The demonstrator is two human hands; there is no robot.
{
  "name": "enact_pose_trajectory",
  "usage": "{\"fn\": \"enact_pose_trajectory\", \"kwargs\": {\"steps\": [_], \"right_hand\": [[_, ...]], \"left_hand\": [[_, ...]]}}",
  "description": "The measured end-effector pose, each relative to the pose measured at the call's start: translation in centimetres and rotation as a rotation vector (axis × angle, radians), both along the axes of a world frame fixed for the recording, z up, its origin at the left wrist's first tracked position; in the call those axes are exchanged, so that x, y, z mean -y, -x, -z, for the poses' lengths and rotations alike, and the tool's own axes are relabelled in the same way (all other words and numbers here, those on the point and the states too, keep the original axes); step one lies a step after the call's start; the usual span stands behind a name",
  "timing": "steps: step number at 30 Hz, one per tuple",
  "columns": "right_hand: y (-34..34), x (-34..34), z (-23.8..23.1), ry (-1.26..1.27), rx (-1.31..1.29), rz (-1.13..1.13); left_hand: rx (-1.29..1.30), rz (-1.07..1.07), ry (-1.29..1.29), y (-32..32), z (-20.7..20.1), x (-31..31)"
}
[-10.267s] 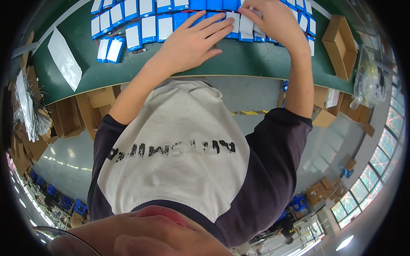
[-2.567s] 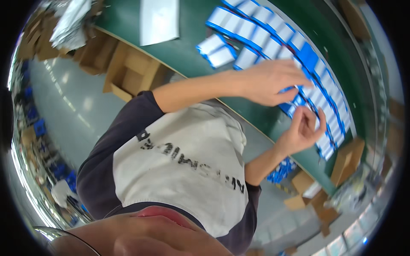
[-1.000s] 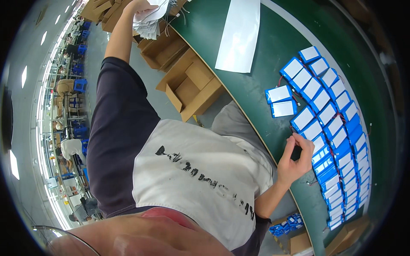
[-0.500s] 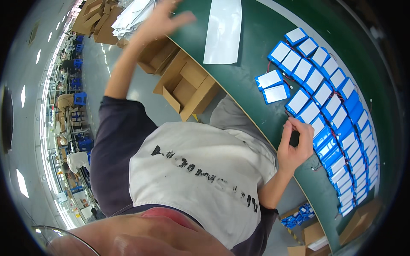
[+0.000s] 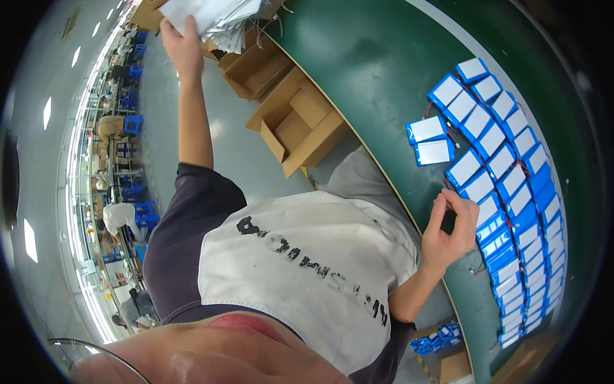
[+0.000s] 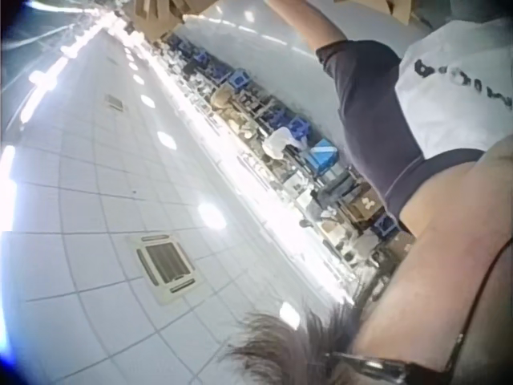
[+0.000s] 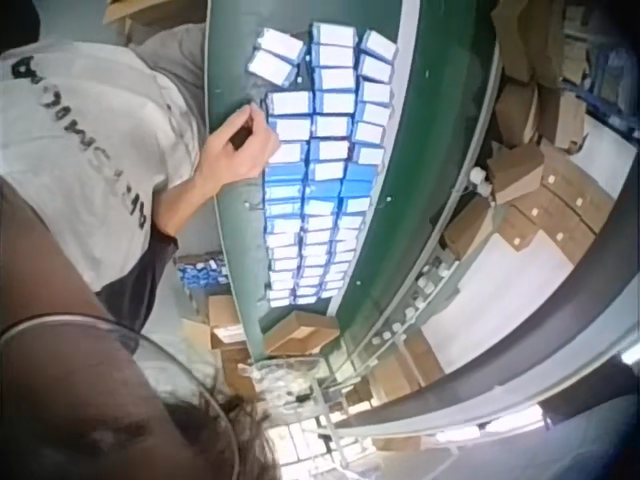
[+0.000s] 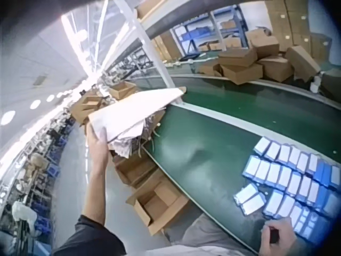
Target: The person repeatedly peels white adhesive labels from a backing sheet and applies them to the top surface of blue rectangular battery cells arranged on a green workbench. The person handles the labels and cells by hand, working across multiple rows of batteries.
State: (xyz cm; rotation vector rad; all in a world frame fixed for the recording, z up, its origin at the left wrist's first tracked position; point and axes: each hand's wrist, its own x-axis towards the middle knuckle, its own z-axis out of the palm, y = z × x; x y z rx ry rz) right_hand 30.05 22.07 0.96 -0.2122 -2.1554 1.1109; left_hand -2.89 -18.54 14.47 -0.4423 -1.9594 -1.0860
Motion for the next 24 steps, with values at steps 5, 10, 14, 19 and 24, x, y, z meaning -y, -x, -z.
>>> {"fn": "enact_pose_trajectory", "kwargs": {"steps": [5, 10, 14, 19, 24], "right_hand": [[-0.5, -0.3, 0.1, -0.018, 0.018, -0.006], [-0.4, -0.2, 0.1, -0.003, 0.017, 0.040], [0.0, -0.3, 0.0, 0.002, 0.026, 0.057], [0.0, -0.3, 0.1, 0.039, 0.051, 0.053], [0.0, -0.3, 0.4, 0.055, 0.069, 0.078]], "left_hand": [[0.201, -0.406, 0.111, 10.2, -0.2, 10.7], [0.565, -0.158, 0.146, 16.1, 2.4, 12.7], [0.169, -0.746, 0.903, 16.2, 1.8, 7.8], [0.248, -0.453, 0.954, 26.3, -1.4, 8.6], [0.304, -0.245, 0.956, 33.3, 2.1, 4.3]]}}
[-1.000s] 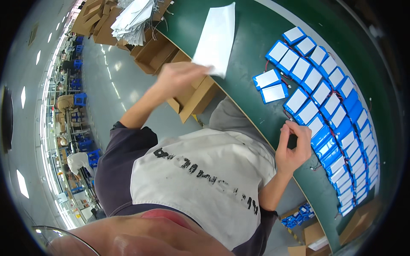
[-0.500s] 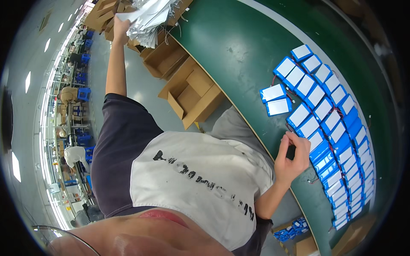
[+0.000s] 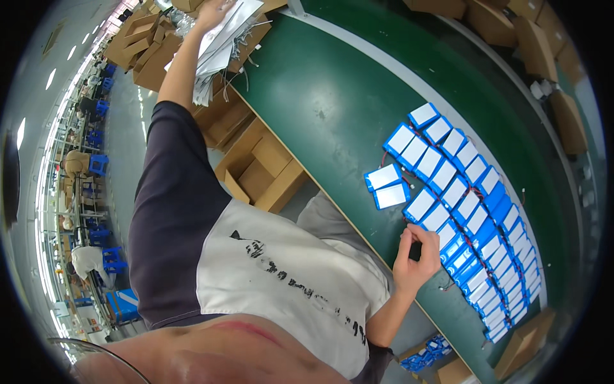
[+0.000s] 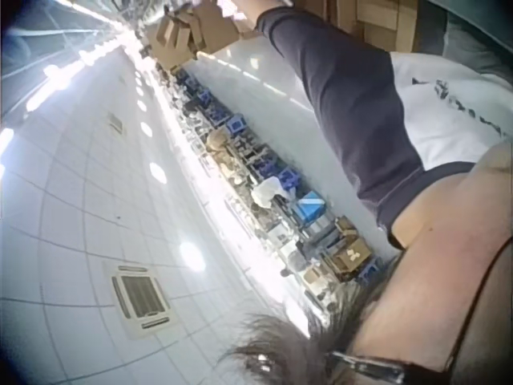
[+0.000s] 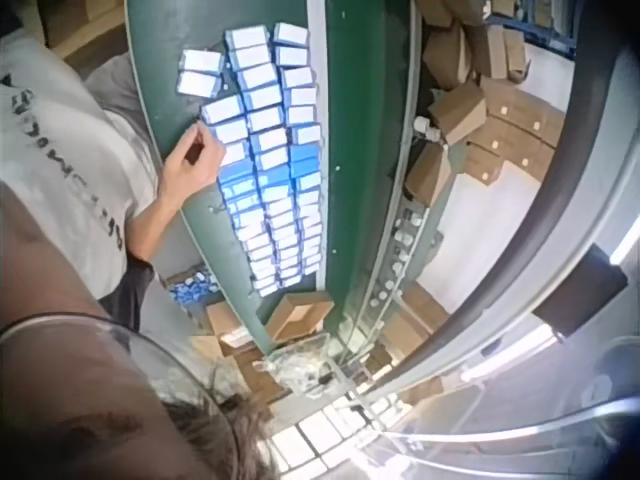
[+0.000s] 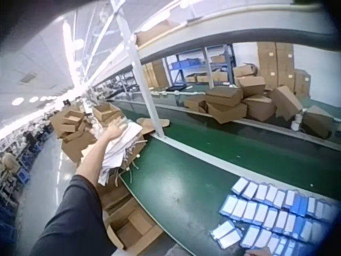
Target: The person repeatedly peels white adhesive labels from a backing sheet and applies them to the top surface of blue rectangular battery cells arranged on a green workbench. The person handles the labels and cells by hand, working across multiple rows of batteries.
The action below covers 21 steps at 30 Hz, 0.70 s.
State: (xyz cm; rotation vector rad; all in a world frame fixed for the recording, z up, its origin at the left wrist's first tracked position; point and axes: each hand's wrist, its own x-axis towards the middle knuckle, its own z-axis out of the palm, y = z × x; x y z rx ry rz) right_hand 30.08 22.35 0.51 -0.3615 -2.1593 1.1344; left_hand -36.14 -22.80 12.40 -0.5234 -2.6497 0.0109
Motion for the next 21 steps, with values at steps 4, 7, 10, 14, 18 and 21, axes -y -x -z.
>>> {"fn": "enact_pose_trajectory", "kwargs": {"steps": [4, 7, 10, 14, 18, 21], "right_hand": [[-0.4, 0.4, -0.3, 0.024, 0.000, 0.143], [0.4, 0.4, 0.1, 0.071, -0.010, 0.082], [1.1, 0.1, 0.3, 0.091, -0.003, 0.057], [0.5, -0.5, 0.6, 0.002, -0.129, 0.122], [0.5, -0.3, 0.5, -0.020, -0.147, 0.082], [0.2, 0.0, 0.4, -0.037, -0.156, 0.050]], "left_hand": [[0.828, -0.036, -0.148, -4.2, 5.2, -8.5], [0.766, 0.017, 0.174, -1.2, 4.5, -1.5], [0.495, 0.231, 0.579, 0.9, 1.6, 1.2], [-0.028, -0.096, 0.092, -3.3, -2.3, -13.0], [-0.377, 0.338, -0.108, -10.3, -12.1, -23.0], [-0.853, 0.797, -0.333, -14.7, -20.5, -29.4]]}}
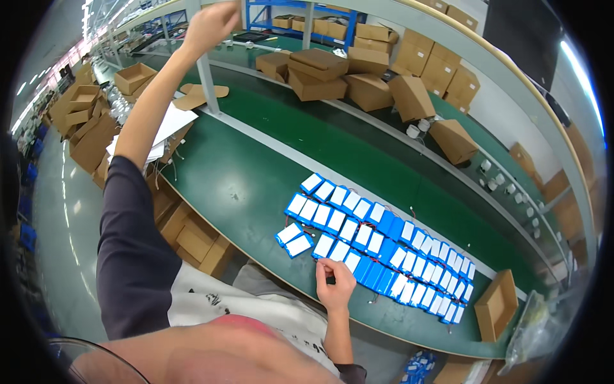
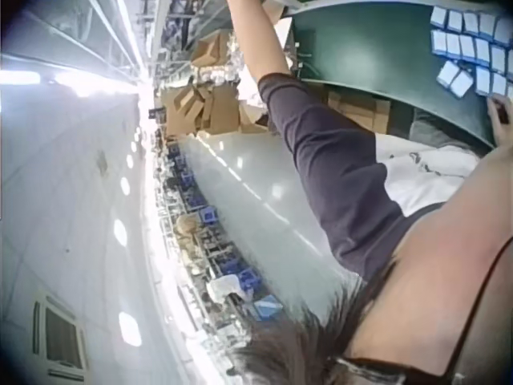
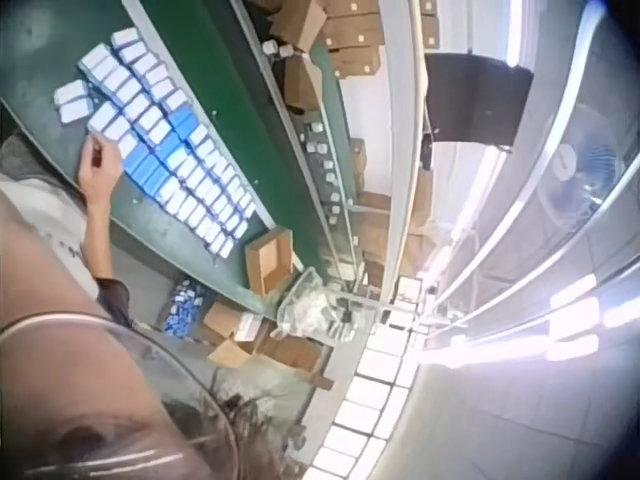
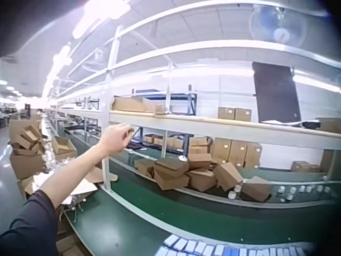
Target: The person repeatedly peels white adhesive labels from a backing sheet and applies them to the top surface of blue rectangular battery cells arranged on a green workbench. The person handles the labels and cells by hand, working across multiple rows of batteries.
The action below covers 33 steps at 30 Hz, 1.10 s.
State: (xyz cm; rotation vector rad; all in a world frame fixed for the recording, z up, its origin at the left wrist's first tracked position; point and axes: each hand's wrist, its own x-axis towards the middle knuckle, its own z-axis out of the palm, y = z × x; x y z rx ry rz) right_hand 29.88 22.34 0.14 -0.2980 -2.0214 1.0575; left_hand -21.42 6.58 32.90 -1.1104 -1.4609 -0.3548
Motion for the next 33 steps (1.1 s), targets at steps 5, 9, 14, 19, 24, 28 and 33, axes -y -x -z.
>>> {"fn": "enact_pose_trajectory", "kwargs": {"steps": [5, 9, 14, 19, 24, 28, 33], "right_hand": [[-0.3, 0.3, -0.3, -0.027, -0.031, 0.007], [-0.4, 0.5, -0.7, -0.059, -0.040, -0.004], [-0.9, 0.2, -0.4, 0.003, -0.054, 0.016], [-0.8, -0.2, -2.4, 0.229, -0.101, -0.056], [1.8, -2.4, -10.0, 0.533, -0.250, -0.557], [5.1, -0.6, -16.2, 1.099, -0.368, -0.593], [7.5, 3.4, -10.2, 0.921, -0.110, -0.456]], "left_hand": [[-0.049, 0.149, 0.080, -2.6, -9.1, -6.6], [0.010, 0.001, 0.336, -1.6, -9.8, -7.3], [0.045, 0.069, 0.003, -7.8, -8.6, -5.0], [-0.063, 0.320, -0.090, -18.6, -3.8, 0.8], [-0.142, 0.344, 0.090, -28.0, 6.3, 4.9], [0.143, 0.677, 0.373, -31.3, 10.5, 6.2], [1.318, 1.136, -0.181, -27.2, 21.7, 0.8]]}}
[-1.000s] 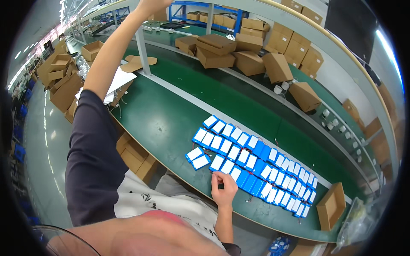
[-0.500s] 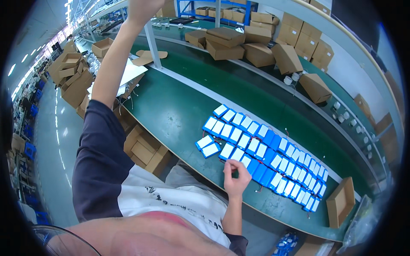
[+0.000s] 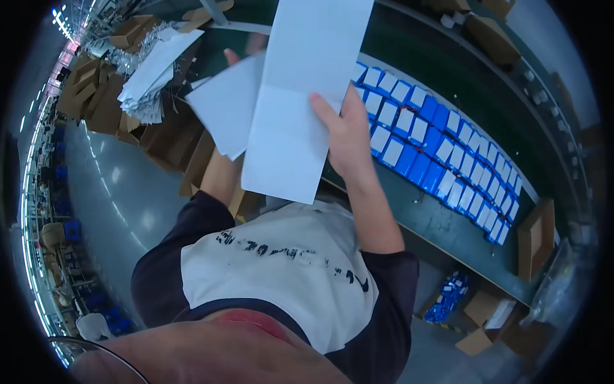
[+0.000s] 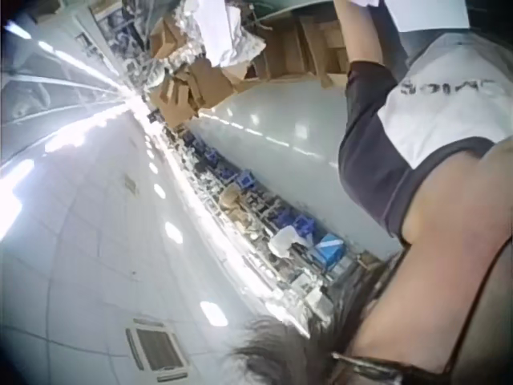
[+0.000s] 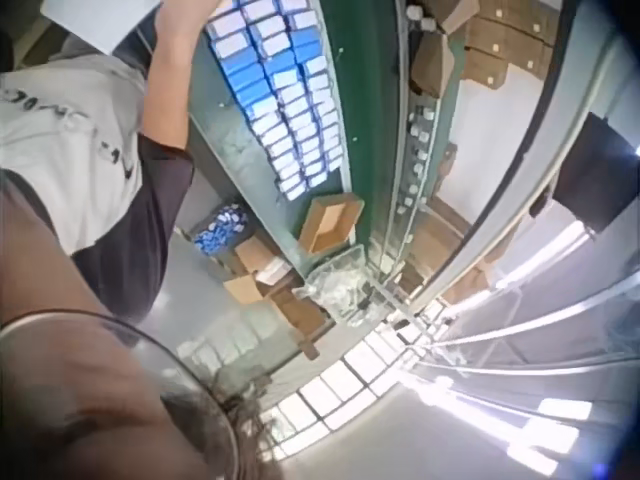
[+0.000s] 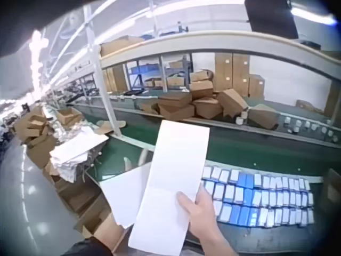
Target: The person repeatedly peels white adhesive labels from a backing sheet and applies them to the top surface of blue rectangular battery cells arranged on a green workbench. The person handles the labels and cells by hand, working across multiple rows of batteries.
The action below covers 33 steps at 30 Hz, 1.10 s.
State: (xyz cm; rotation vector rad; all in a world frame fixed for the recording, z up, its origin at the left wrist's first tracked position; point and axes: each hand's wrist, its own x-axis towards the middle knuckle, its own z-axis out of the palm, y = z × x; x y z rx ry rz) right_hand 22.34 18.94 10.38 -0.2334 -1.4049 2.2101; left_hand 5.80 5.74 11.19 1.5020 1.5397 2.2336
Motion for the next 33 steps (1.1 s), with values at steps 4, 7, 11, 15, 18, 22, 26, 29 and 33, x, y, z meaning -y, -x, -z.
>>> {"fn": "enact_pose_trajectory", "kwargs": {"steps": [4, 7, 11, 15, 18, 22, 26, 29, 33], "right_hand": [[-0.7, -0.2, 6.8, 0.070, 0.108, 0.022], [-2.9, 0.2, 9.1, -0.005, 0.247, 0.104], [-3.7, 1.1, 10.6, -0.068, 0.245, 0.099], [-3.7, 0.7, 10.1, -0.207, 0.241, -0.016], [-3.9, 0.6, 11.7, -0.243, 0.213, 0.062], [-4.3, 0.8, 11.0, -0.223, 0.217, 0.069], [-4.8, 0.8, 11.5, -0.165, 0.148, 0.055], [-4.7, -0.1, 11.8, -0.107, 0.148, 0.067], [-4.9, 0.3, 11.9, -0.135, 0.153, -0.004]], "left_hand": [[0.938, 0.624, -0.075, 0.5, 6.1, -1.1], [0.674, 0.450, 0.332, 0.5, 8.5, 0.5], [0.678, 0.226, 0.703, -2.2, 7.2, 2.2], [0.598, 0.244, 0.846, -3.0, 6.0, 4.7], [0.678, 0.181, 0.844, -1.2, 5.9, 4.8], [0.784, 0.027, 0.649, 1.7, 8.3, 3.0], [0.657, -0.286, 0.258, 6.5, 2.5, 5.0], [0.121, -0.642, -0.363, 7.9, -9.2, 2.7], [-1.085, -1.302, -0.604, 14.7, -27.0, -1.4]]}}
